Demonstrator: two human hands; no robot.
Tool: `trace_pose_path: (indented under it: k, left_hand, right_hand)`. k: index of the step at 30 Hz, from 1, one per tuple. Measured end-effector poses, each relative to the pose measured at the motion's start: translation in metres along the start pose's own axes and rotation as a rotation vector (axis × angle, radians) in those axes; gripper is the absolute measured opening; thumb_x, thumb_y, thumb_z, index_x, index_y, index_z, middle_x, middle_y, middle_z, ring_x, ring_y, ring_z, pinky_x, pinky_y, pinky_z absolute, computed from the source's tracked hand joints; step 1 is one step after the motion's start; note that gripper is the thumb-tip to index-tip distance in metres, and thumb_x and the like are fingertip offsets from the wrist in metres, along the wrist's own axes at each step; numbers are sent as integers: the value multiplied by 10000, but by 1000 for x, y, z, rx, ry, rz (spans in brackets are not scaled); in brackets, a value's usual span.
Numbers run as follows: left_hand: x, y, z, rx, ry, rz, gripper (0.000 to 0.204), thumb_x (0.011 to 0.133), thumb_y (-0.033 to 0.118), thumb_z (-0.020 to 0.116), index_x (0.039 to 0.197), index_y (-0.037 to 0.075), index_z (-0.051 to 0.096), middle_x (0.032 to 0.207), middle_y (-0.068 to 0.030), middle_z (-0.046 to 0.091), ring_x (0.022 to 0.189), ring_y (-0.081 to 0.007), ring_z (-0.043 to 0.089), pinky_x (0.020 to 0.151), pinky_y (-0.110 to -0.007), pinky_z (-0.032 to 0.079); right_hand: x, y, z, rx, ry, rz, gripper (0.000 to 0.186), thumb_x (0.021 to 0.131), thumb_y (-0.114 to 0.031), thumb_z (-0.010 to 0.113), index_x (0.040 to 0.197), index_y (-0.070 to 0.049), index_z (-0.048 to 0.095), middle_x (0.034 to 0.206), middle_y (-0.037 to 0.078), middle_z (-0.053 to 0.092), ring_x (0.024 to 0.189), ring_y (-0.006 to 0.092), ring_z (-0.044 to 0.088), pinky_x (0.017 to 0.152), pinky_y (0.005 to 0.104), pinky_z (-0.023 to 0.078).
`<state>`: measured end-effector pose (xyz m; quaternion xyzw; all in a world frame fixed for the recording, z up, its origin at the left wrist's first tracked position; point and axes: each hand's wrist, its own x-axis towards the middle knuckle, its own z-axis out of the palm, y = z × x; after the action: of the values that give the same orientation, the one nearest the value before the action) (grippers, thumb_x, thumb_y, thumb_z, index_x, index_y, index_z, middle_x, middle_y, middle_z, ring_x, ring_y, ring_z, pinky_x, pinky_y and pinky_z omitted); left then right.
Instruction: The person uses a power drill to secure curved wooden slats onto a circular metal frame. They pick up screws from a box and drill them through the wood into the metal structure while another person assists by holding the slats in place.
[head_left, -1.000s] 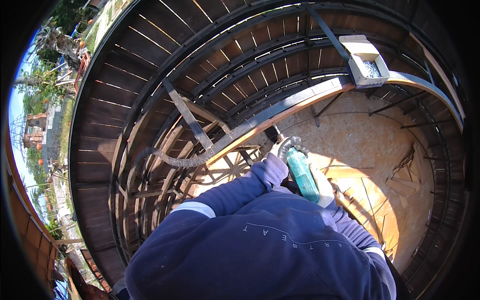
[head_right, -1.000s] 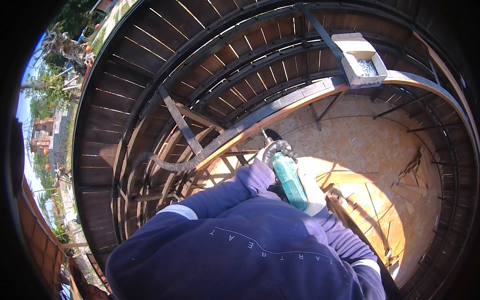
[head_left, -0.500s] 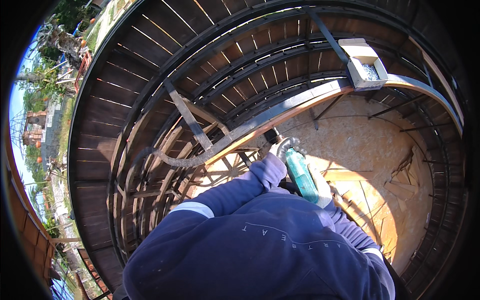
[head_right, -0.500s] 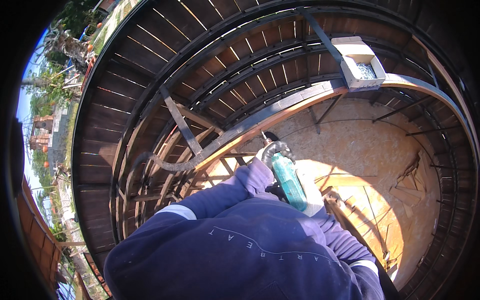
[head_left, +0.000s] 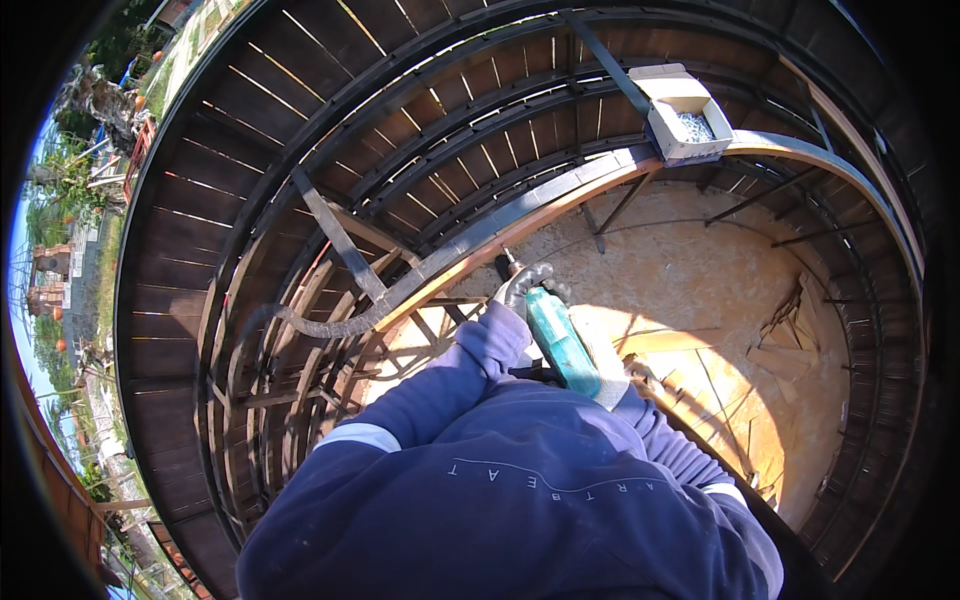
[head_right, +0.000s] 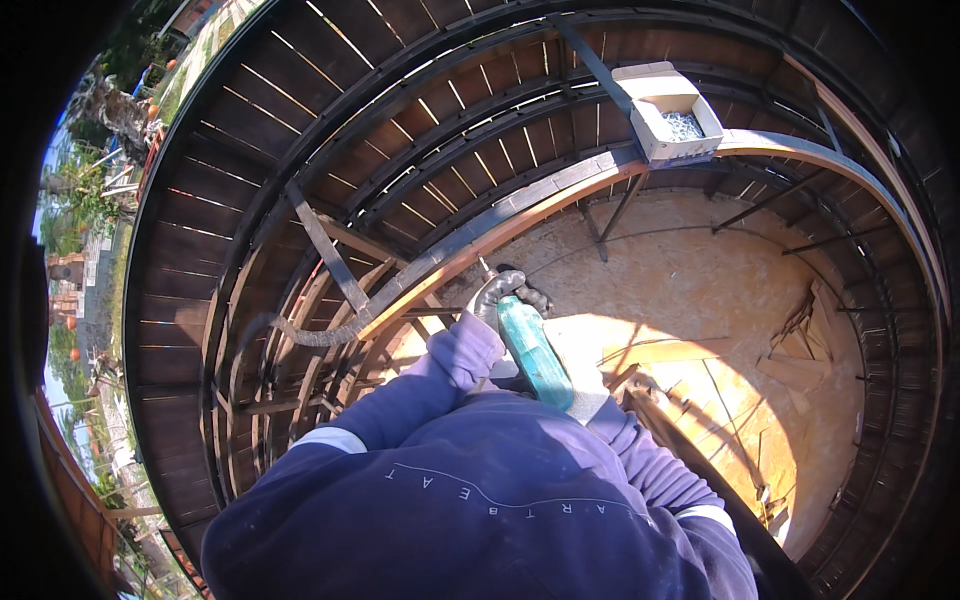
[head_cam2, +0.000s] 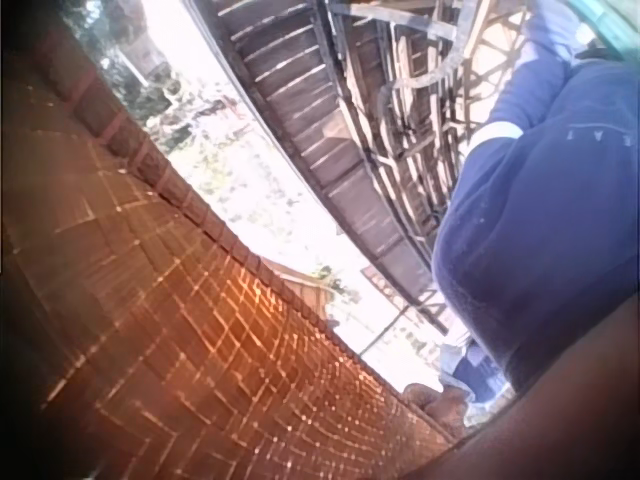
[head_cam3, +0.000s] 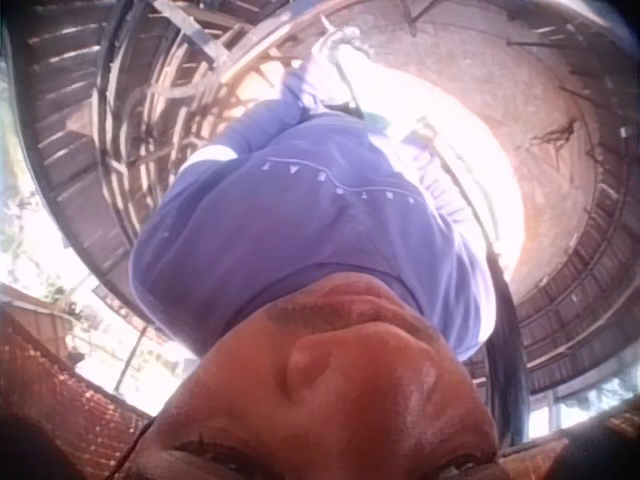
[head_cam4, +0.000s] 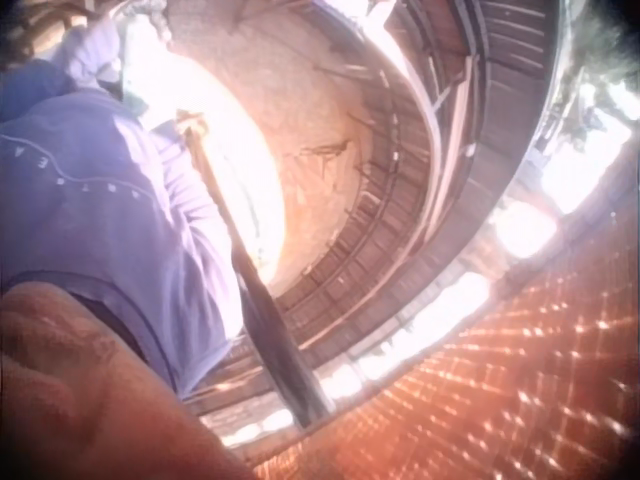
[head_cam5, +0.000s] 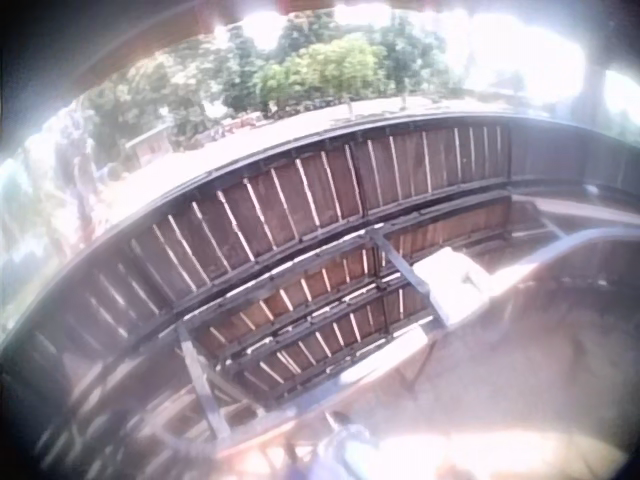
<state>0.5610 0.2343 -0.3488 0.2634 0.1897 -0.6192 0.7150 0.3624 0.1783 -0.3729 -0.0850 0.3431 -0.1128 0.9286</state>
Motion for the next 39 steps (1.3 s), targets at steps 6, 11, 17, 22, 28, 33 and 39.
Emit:
trace_pose_path:
  k: [6,11,17,22,28,33,39]
  left_hand:
    - [-16,-17,16,303,84,161,399,833,302,811,1088,59,624,1030,-149,709,954,-295,706,905,-459,579]
    - [4,-24,-13,136,-12,101,215,884,258,746,962,75,665,881,-131,719,815,-263,708,778,-406,591]
    - [2,-28,-8,194,18,158,212,893,243,737,961,60,654,878,-125,711,805,-258,702,770,-400,583]
    - [13,-37,-31,110,-142,80,191,958,267,690,993,82,652,894,-111,723,845,-238,700,770,-387,582]
    - [8,-32,-28,179,-45,93,211,898,202,718,1019,91,585,887,-118,714,839,-258,710,804,-397,580]
    - [6,-24,-24,368,-29,139,213,896,208,714,1018,96,580,869,-123,713,830,-249,709,793,-388,580]
    - [11,-32,-26,223,-52,67,213,956,283,667,965,71,672,860,-83,720,759,-209,691,759,-345,574]
  right_hand:
    - [-5,0,-3,-37,7,-2,452,1015,-273,601,1354,25,572,1203,136,691,1056,197,686,909,310,543]
    - [-6,0,0,-70,21,2,451,1019,-275,597,1354,26,571,1201,132,693,1051,191,687,905,304,544]
    - [-6,-4,-2,-64,43,2,451,1023,-278,591,1355,26,569,1198,127,695,1046,184,689,899,296,545]
    - [-10,-5,0,-54,51,12,450,1027,-281,586,1355,26,568,1196,123,697,1041,178,690,895,290,546]
    - [-14,-2,2,-46,50,11,449,1032,-284,580,1356,26,567,1193,118,699,1035,171,691,889,282,547]
    - [-14,-2,7,-51,68,4,449,1035,-287,576,1357,27,566,1191,114,701,1031,165,692,885,276,547]
    - [-14,-3,15,-83,90,-8,448,1040,-290,570,1357,27,564,1189,109,703,1025,158,694,879,269,548]
